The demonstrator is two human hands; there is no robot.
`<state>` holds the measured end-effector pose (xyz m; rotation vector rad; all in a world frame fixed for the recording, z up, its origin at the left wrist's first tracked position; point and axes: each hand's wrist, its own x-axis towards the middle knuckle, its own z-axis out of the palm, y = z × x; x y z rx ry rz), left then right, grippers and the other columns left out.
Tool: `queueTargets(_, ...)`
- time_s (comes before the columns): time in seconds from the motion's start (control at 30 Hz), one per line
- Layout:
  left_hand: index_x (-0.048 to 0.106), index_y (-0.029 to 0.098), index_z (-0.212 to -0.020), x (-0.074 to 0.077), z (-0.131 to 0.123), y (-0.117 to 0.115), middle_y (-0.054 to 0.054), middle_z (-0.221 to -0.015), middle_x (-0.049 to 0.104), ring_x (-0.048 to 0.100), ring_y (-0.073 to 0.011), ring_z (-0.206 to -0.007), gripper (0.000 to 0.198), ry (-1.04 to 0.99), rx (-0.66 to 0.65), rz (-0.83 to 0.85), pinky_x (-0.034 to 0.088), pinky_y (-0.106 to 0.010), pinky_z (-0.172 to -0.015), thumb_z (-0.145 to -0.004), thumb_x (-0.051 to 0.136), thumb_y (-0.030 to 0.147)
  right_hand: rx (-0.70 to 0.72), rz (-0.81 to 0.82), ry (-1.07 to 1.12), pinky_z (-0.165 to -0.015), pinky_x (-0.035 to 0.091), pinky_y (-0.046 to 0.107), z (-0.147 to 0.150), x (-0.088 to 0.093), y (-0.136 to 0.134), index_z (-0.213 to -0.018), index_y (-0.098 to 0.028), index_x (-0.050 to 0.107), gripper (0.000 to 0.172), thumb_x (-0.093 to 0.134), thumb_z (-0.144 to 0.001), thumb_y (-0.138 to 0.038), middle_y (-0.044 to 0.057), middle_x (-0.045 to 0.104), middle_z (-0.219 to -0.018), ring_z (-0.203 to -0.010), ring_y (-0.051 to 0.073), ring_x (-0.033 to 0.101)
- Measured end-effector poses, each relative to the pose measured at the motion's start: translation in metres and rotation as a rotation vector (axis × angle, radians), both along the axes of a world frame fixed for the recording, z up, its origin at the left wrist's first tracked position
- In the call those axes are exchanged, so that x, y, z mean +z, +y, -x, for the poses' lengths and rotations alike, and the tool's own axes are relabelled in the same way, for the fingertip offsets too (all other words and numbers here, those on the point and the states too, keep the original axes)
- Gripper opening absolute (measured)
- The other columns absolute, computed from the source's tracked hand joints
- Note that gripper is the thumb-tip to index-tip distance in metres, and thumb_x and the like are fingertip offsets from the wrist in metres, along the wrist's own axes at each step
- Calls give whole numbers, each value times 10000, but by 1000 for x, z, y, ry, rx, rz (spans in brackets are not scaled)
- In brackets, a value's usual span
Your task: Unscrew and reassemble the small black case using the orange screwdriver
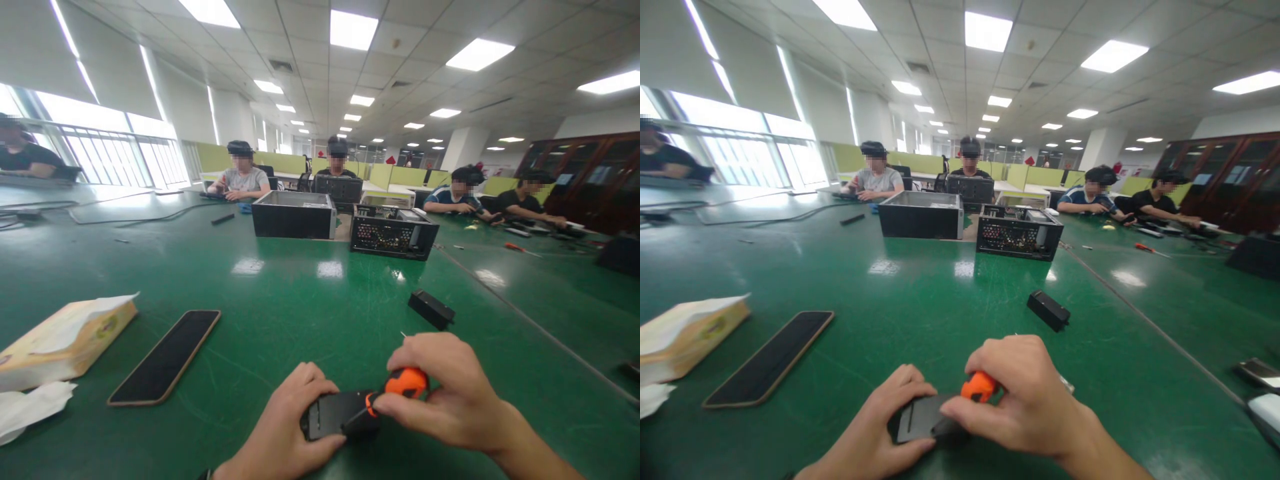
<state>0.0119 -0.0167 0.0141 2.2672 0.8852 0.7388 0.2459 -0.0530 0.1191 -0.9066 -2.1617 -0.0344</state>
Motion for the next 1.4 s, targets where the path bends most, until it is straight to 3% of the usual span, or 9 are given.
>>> queueTargets(0.1,637,213,-1015,-1,0,0,-43,-956,576,549,-229,-900,286,-1,-3,-9,447,-321,-772,-753,748,238,61,156,-33,-600,461,240,-6,7,2,-920,-189,637,98,659,-827,-209,2,669,-746,-641,129,605)
queueTargets(0.2,639,212,-1009,-1,0,1,-41,-951,576,549,-228,-896,285,-11,-8,-10,444,-318,-767,-750,754,238,61,244,-41,-653,485,239,-13,12,2,-1025,-204,628,241,649,-796,-134,5,687,-849,-697,125,615)
queueTargets(0.37,639,210,-1013,-2,1,0,-43,-955,579,547,-231,-897,289,-22,-6,-12,440,-324,-766,-749,751,244,5,223,-43,-633,492,249,-19,11,4,-1043,-218,627,242,662,-806,-184,10,707,-860,-702,143,643)
queueTargets(1.4,630,214,-1033,-2,2,1,-36,-952,560,548,-225,-891,299,-15,-13,-2,444,-324,-765,-763,749,261,37,240,-12,-604,474,238,-17,6,12,-994,-186,621,186,642,-809,-180,5,670,-812,-653,122,589)
